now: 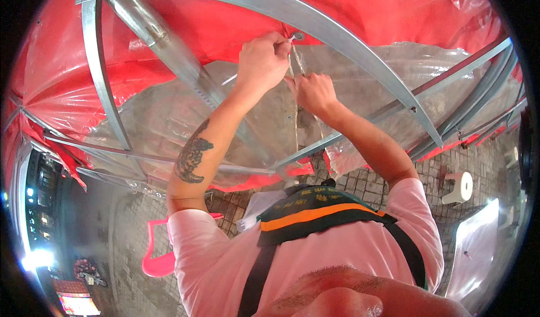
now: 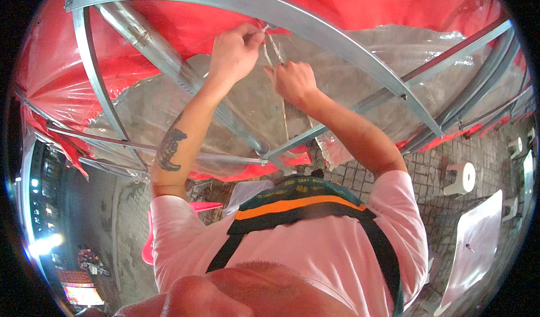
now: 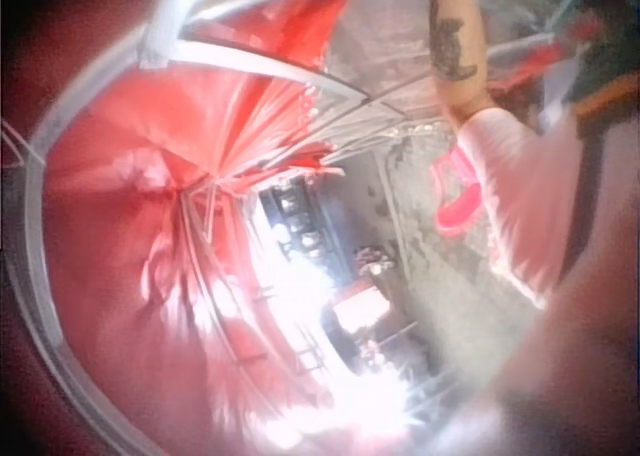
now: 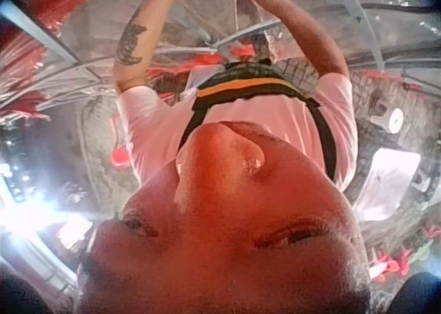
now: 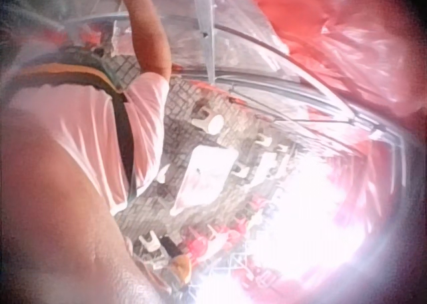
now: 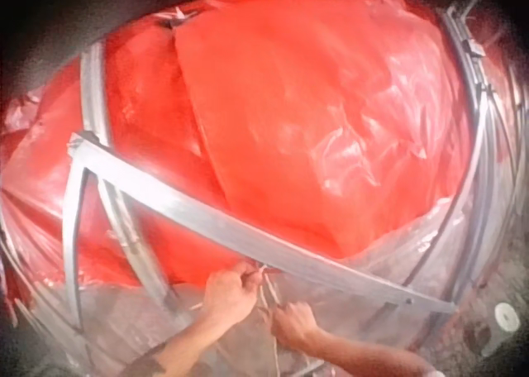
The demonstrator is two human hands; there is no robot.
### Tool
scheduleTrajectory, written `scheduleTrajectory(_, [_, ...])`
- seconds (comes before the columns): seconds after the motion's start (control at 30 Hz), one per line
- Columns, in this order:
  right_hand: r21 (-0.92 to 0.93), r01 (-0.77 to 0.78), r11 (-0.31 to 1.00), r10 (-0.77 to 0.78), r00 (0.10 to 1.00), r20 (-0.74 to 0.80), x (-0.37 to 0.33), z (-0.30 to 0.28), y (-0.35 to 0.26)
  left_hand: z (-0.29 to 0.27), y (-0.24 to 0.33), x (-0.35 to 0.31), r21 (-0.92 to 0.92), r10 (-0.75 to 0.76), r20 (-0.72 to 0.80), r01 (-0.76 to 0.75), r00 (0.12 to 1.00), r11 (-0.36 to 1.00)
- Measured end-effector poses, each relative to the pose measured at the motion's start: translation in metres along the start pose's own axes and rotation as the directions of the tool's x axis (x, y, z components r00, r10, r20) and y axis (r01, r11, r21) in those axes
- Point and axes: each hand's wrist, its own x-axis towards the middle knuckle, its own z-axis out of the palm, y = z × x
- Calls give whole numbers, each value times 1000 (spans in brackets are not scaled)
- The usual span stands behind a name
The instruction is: The person secures a red tarp to a metal frame using zip ties. They repeatedly thread zip ties through grommets and around frame bars, then tighten them by hand. The person also repositions a pink plastic chair to access different sections of the frame.
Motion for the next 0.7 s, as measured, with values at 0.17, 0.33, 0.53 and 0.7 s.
scheduleTrajectory(0.17, [-7,7,1000,-7,1000,2,-1,-2,-1,14,-3,3,-23,99,-103,-101,990,995])
scheduleTrajectory(0.33, [-2,-15,1000,15,999,35,-1,-5,-2,15,-16,2,-141,99,-98,-112,990,984])
scheduleTrajectory(0.53, [22,19,1000,-18,999,-52,0,-1,0,6,-37,8,-129,14,-84,-25,996,991])
scheduleTrajectory(0.7, [6,20,1000,-20,999,-44,2,3,2,4,-34,7,-89,-49,-16,47,999,995])
